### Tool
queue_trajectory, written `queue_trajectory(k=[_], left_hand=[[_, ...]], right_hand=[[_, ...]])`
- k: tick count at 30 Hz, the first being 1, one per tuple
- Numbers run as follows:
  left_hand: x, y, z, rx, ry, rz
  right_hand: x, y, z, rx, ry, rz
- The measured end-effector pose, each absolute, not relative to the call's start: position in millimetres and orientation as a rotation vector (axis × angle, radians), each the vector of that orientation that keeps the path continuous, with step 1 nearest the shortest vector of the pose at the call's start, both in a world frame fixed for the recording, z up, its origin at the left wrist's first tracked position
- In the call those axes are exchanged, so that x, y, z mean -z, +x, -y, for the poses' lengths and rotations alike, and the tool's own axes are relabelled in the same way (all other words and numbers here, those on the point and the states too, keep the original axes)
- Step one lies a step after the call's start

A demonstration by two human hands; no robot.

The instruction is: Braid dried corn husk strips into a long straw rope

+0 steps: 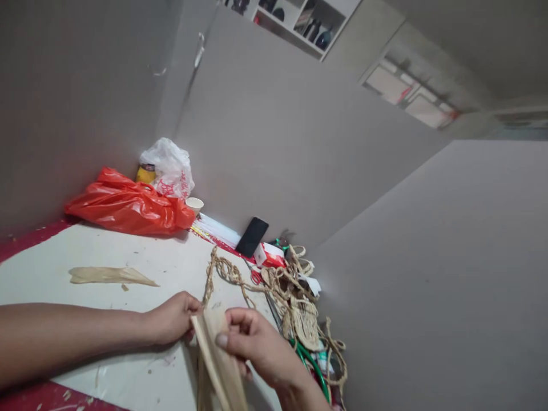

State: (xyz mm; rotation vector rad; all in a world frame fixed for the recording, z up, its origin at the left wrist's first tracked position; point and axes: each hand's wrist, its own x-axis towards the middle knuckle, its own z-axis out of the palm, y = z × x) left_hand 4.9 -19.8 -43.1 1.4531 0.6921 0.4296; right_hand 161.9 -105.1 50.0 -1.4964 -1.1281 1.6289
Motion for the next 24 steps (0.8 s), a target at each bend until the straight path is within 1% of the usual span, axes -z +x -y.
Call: queue_trajectory(k=[2,4,8,14,24], left_hand=[[39,5,20,-0.432,1.429,-0.728],[37,4,18,-0.429,1.426,-0.747],[37,5,17,-0.440,1.422,-0.739],[39,6,23,-0.524,1.605,-0.742],[42,6,28,-0.618,1.835,-0.858]], right_hand=[[-26,160,117,-1.694,-1.511,1.161],[-8,155,122,-1.670,-1.497,1.201],[10,144,120,-1.651,-1.469,1.233],[16,128,117,-1.509,-1.575,1.180],[13,108,120,-1.310,-1.694,1.173]])
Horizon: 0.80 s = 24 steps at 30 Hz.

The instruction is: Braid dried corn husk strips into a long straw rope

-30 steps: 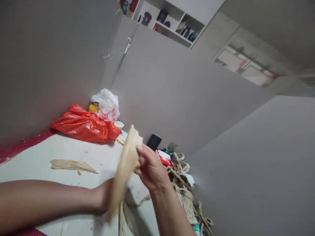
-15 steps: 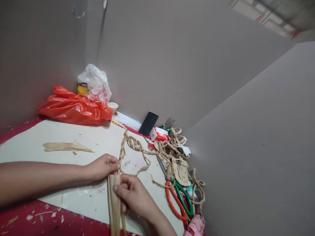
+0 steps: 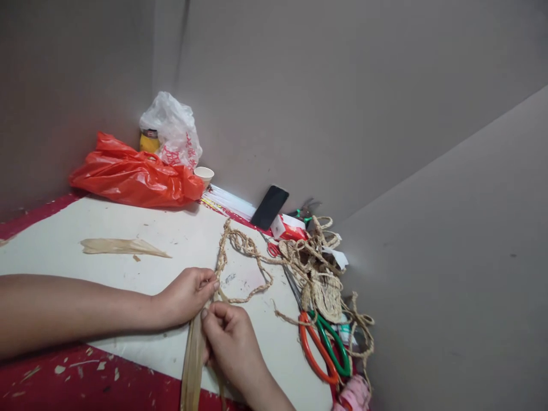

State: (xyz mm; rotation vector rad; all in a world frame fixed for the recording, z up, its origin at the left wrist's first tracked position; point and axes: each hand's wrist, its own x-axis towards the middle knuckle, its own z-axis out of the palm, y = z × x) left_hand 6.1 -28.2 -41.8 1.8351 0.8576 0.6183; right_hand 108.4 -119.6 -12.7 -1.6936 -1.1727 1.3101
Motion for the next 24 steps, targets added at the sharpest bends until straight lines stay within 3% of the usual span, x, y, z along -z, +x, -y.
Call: queue_trajectory(k=[6,17,24], left_hand=[[42,6,28,-0.608,1.864,-0.842],[39,7,30,-0.589,1.800,-0.814],[36,6,28,-0.598,1.737,-0.786]], right_hand=[[14,107,121,-1.164,-1.716,1.364],[31,111,125,-0.466,-1.788,1.727],[2,121,128,-0.819,-1.561,1.210]])
